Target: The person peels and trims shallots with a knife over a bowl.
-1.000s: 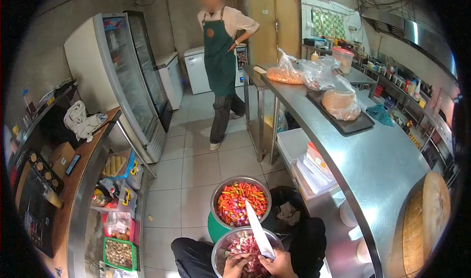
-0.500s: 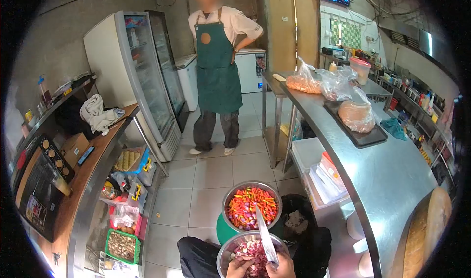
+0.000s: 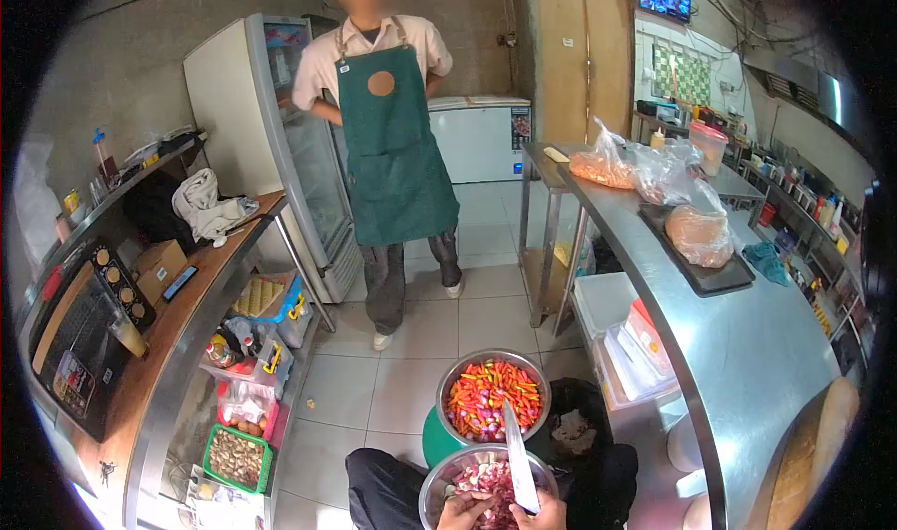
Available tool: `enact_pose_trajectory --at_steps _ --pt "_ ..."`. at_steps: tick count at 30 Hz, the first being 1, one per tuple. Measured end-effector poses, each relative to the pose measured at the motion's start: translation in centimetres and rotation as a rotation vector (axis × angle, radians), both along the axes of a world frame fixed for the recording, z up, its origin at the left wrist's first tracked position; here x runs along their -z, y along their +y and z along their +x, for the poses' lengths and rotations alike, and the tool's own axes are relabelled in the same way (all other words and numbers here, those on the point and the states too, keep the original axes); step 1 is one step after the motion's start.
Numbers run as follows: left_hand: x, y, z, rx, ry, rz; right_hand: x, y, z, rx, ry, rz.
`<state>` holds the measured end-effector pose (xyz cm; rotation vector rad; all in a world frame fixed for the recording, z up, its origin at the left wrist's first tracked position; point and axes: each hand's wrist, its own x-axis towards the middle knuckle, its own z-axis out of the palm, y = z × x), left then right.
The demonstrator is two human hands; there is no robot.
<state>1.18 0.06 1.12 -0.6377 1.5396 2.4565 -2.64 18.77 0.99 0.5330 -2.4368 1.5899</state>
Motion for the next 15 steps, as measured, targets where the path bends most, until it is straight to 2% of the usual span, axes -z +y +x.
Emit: enact_pose_trajectory --at_steps 3,11,13,15 --pt "0.9 0.2 0.0 0.016 0.131 -0.068 -1.9 -0.1 0.4 0.012 -0.125 -0.029" --pt "-1.2 0.4 -0.1 -0.016 -0.025 -0.023 -2.3 -0.5 0.1 0.013 -0.186 -0.157" --pt "0.2 0.1 0.0 -0.006 -0.048 0.003 -2.0 -0.5 0.0 0.005 -0.165 -0.191" --pt "0.7 0.1 0.0 0.003 -0.070 0.028 -0.7 0.0 0.0 0.016 -0.233 0.001"
